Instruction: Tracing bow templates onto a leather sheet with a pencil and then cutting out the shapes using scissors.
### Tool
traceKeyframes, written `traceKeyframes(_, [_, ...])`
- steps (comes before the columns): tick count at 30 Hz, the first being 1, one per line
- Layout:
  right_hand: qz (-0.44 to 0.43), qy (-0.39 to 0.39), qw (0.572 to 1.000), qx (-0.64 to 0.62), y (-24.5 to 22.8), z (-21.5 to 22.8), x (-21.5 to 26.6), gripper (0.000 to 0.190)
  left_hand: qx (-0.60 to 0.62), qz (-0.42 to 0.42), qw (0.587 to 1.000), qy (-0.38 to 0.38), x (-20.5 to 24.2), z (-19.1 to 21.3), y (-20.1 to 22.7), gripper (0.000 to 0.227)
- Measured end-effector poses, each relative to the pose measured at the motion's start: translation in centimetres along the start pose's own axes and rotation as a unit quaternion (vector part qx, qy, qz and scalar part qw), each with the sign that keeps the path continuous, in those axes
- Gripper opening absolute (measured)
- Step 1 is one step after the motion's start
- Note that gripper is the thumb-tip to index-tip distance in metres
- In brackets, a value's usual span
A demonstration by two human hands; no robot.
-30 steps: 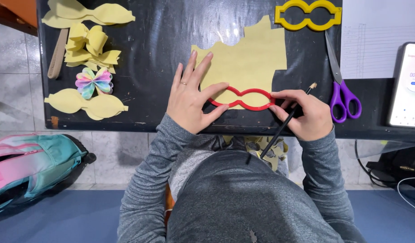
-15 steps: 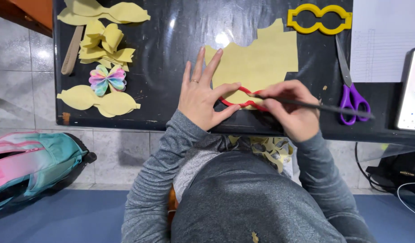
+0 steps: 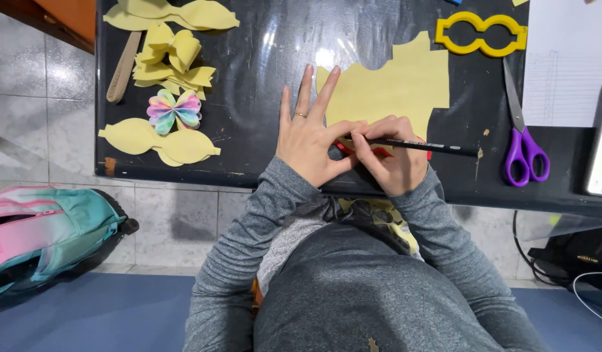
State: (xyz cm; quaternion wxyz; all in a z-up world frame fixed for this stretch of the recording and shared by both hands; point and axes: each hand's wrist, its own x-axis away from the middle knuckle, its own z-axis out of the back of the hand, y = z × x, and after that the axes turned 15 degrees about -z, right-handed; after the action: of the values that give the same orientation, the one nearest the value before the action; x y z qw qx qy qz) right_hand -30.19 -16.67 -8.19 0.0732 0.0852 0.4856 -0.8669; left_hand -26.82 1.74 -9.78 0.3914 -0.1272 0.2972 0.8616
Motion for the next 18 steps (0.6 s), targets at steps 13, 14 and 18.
traceKeyframes(13, [0.069,0.016,0.997,0.036,-0.05,-0.47,-0.09,0.017,0.010,0.003,1.000,0.006,0.11,-0.22,-0.11,0.024])
traceKeyframes(14, [0.069,0.015,0.997,0.036,-0.01,-0.50,-0.17,0.017,0.009,0.004,1.000,0.006,0.14,-0.19,-0.15,0.024])
traceKeyframes(18, [0.059,-0.003,0.998,0.024,-0.07,-0.32,-0.13,0.016,0.014,0.004,1.000,0.004,0.14,-0.21,-0.03,0.023])
